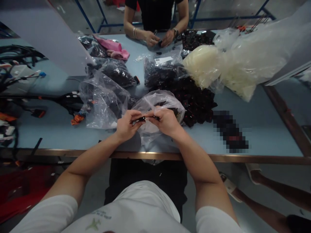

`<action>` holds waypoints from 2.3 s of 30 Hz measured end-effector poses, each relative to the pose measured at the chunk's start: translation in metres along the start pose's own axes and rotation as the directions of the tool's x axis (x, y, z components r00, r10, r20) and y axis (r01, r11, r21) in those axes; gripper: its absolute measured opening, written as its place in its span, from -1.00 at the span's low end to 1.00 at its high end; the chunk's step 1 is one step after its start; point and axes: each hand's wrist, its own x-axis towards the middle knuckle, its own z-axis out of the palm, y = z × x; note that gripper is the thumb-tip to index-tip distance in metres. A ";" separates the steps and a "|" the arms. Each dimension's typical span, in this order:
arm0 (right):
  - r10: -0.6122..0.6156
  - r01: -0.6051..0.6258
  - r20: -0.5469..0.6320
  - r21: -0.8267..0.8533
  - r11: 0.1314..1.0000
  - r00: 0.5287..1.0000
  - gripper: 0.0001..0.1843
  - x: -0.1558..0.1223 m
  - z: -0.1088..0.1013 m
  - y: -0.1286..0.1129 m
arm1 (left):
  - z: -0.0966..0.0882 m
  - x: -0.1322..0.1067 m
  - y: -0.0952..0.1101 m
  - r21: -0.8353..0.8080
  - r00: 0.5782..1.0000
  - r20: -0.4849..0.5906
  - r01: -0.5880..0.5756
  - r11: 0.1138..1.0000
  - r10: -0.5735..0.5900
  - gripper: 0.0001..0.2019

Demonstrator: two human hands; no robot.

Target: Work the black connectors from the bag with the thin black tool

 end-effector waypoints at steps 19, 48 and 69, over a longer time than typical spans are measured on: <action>0.205 -0.252 0.201 0.249 0.935 0.958 -0.59 0.011 -0.001 0.008 | 0.005 -0.003 -0.010 0.082 0.975 0.177 -0.149 0.985 0.132 -0.78; 0.255 -0.148 -0.167 0.478 0.866 0.952 -0.57 -0.004 0.007 -0.017 | 0.000 0.002 0.001 -0.243 0.991 0.031 0.137 0.960 -0.133 -0.60; 0.203 -0.129 -0.187 0.345 0.930 0.961 -0.74 -0.006 0.004 -0.020 | -0.001 0.002 0.008 -0.306 0.989 0.055 0.147 0.941 -0.136 -0.71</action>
